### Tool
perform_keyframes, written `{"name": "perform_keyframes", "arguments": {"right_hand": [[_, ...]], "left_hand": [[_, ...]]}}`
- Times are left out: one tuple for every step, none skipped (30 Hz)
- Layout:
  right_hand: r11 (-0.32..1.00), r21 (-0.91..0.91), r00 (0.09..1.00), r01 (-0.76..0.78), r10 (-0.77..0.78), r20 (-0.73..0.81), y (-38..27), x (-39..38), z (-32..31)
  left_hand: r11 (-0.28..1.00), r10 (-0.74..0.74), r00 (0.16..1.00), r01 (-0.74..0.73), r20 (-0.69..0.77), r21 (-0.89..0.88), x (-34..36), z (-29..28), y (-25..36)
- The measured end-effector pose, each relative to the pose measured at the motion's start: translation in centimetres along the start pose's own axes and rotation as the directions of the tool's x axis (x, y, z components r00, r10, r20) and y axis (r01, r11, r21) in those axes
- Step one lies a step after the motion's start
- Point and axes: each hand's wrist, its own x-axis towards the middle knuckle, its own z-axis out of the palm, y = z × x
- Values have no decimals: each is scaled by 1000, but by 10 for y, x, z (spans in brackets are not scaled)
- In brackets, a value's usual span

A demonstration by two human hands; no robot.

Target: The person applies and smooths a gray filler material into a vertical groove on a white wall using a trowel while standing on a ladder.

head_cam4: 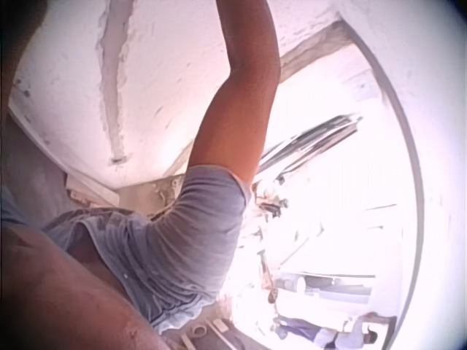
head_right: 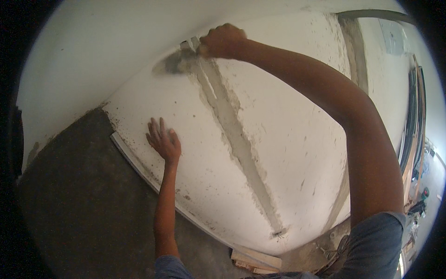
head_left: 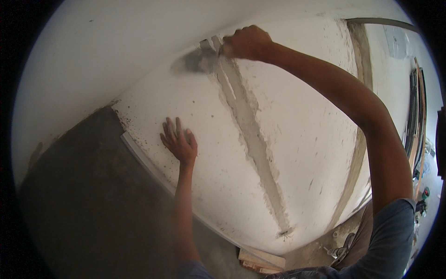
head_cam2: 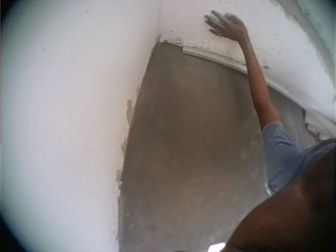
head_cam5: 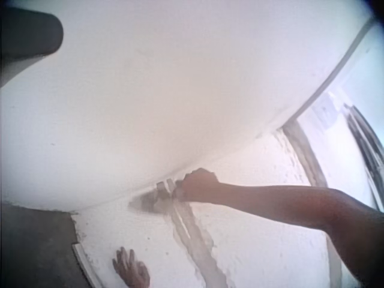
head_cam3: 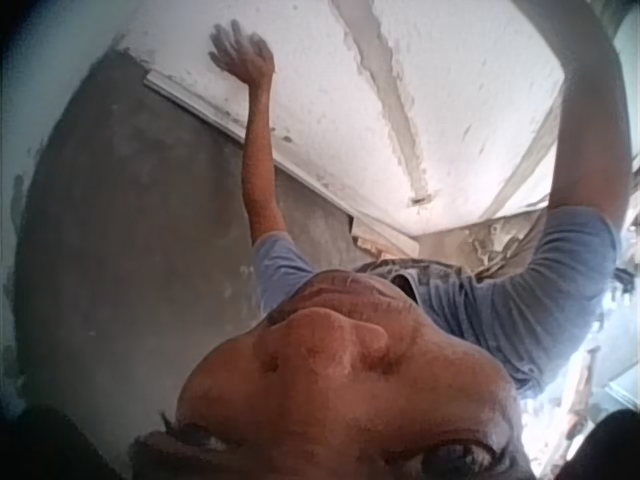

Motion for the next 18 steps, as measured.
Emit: {"name": "perform_keyframes", "arguments": {"right_hand": [[1000, -24, 999, -7, 6, -37, 9, 2, 5], [1000, 1, 1000, -18, 18, 23, 1, -1, 3], [999, 24, 997, -26, 24, 79, -10, -4, -6], [998, 47, 990, -34, 27, 135, -19, -5, -11], [999, 37, 992, -34, 29, 126, -14, -3, -12], [999, 28, 993, -34, 30, 118, -8, 0, -12], [999, 20, 994, -34, 31, 109, -4, 2, -12], [999, 27, 992, -38, 34, 118, -7, 2, -12], [999, 35, 991, -41, 37, 127, -10, 1, -12], [998, 43, 990, -45, 39, 135, -13, 0, -11], [999, 18, 992, -44, 41, 122, -8, 3, -9], [999, -6, 993, -42, 43, 108, -3, 7, -7], [999, -31, 995, -41, 44, 95, 2, 9, -5], [999, 16, 994, -39, 37, 103, -2, 7, -7], [997, 62, 993, -37, 30, 111, -4, 3, -10], [994, 108, 993, -35, 22, 119, -7, 1, -12], [996, 84, 993, -23, 13, 117, -5, 2, -11], [998, 60, 993, -12, 5, 116, -2, 5, -10]], "left_hand": [[1000, -4, 1000, 4, -9, -18, 2, 3, 5], [1000, 1, 1000, -1, 4, -13, -1, 0, 0], [1000, 3, 1000, -3, 12, -4, -3, -3, -4], [1000, 6, 1000, -6, 21, 5, -6, -6, -9], [1000, 1, 1000, -1, 19, -3, -4, -4, -6], [1000, -2, 1000, 3, 17, -10, -3, -3, -3], [1000, -6, 1000, 6, 17, -16, -2, -1, 0], [1000, -2, 1000, 2, 14, -13, -3, -2, -2], [1000, 2, 1000, -2, 12, -10, -4, -3, -5], [1000, 7, 1000, -7, 10, -7, -5, -4, -7], [1000, 8, 1000, -8, 4, -13, -3, -2, -5], [1000, 9, 1000, -9, -2, -19, -1, -1, -3], [1000, 10, 1000, -10, -7, -26, 1, 1, 0], [1000, 8, 1000, -8, 2, -24, -1, 0, -2], [1000, 6, 1000, -6, 10, -22, -3, -1, -3], [1000, 4, 1000, -3, 18, -20, -5, -2, -4], [1000, 5, 1000, -4, 16, -17, -3, -2, -4], [1000, 6, 1000, -6, 14, -13, -1, -3, -3]]}}
